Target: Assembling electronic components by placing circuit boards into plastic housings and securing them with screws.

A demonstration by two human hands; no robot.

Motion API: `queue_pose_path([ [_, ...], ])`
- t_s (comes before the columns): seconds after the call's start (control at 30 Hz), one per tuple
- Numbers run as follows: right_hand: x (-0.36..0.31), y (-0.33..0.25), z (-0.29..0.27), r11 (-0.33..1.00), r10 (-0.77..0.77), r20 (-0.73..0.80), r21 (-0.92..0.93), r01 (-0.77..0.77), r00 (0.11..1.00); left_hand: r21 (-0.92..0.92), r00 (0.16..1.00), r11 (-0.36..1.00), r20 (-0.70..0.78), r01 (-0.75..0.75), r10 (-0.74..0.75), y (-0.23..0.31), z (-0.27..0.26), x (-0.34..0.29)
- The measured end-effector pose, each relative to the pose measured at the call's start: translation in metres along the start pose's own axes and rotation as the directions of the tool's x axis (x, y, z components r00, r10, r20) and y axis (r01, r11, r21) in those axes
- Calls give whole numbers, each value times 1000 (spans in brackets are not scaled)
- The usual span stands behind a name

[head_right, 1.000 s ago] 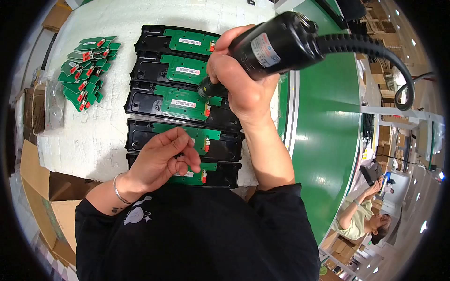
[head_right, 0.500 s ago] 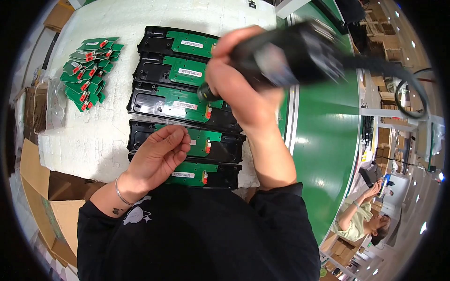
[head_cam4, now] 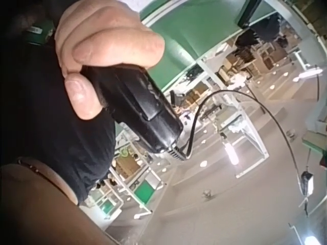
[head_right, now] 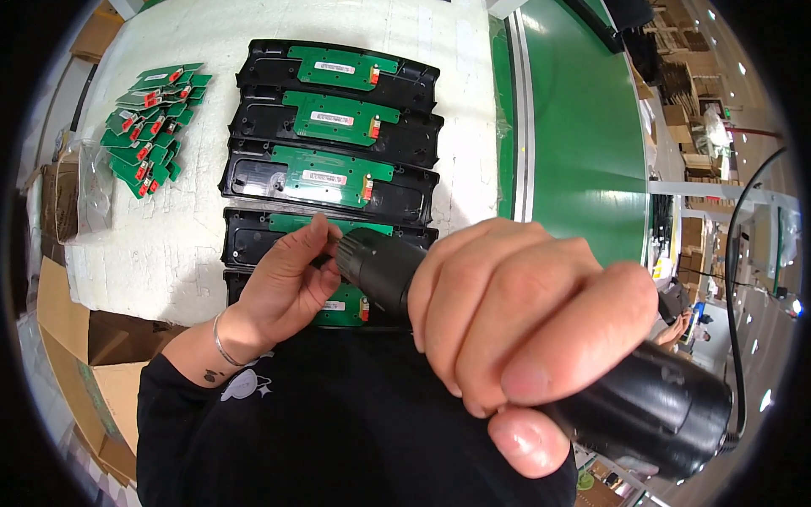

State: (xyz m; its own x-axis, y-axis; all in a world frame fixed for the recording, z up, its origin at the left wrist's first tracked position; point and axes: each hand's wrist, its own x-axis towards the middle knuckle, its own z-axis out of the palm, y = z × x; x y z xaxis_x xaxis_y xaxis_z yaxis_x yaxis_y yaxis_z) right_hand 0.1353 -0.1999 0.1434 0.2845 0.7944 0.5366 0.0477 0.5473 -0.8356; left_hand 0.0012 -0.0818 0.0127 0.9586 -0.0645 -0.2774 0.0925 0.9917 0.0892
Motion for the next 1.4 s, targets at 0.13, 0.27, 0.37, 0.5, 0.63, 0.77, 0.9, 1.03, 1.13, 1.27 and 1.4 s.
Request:
queue_pose_path([
  [0.13,-5,40,1,994,-78,-267,-91,56,961,64,990,995,-129,73,-64,-10,21,-2],
  [0.27,0,65,-1,987,35,-449,-126,-102,893,183,983,979,-173,89,-57,-10,13,-9],
  [0.37,-1,68,-4,981,77,-454,-125,-149,888,224,987,968,-136,112,-83,-5,13,-12],
  [0.5,-4,73,-10,989,114,-414,-38,-142,903,280,988,953,-129,116,-83,-5,11,-14],
  [0.63,-4,75,-14,989,143,-331,19,-145,933,309,985,943,-155,121,-76,-3,12,-13],
  [0.77,-2,76,-11,964,154,-309,-160,-211,938,345,994,935,-95,87,-57,-1,2,-15],
  [0.9,-2,78,-10,967,130,-303,-171,-188,944,371,986,927,-167,48,16,1,7,-14],
  [1.03,-2,61,-8,985,117,-348,-80,-154,930,241,977,970,-212,19,34,3,5,-13],
  [1.13,1,25,-4,998,-58,-128,7,60,990,164,971,986,-227,-41,78,1,8,-7],
  [1.27,-4,1,-1,991,-116,-42,58,118,992,100,977,994,-203,-47,67,-1,9,-3],
  [1.4,-7,-3,2,999,-50,-63,6,50,997,45,994,999,-109,-15,19,-4,5,0],
])
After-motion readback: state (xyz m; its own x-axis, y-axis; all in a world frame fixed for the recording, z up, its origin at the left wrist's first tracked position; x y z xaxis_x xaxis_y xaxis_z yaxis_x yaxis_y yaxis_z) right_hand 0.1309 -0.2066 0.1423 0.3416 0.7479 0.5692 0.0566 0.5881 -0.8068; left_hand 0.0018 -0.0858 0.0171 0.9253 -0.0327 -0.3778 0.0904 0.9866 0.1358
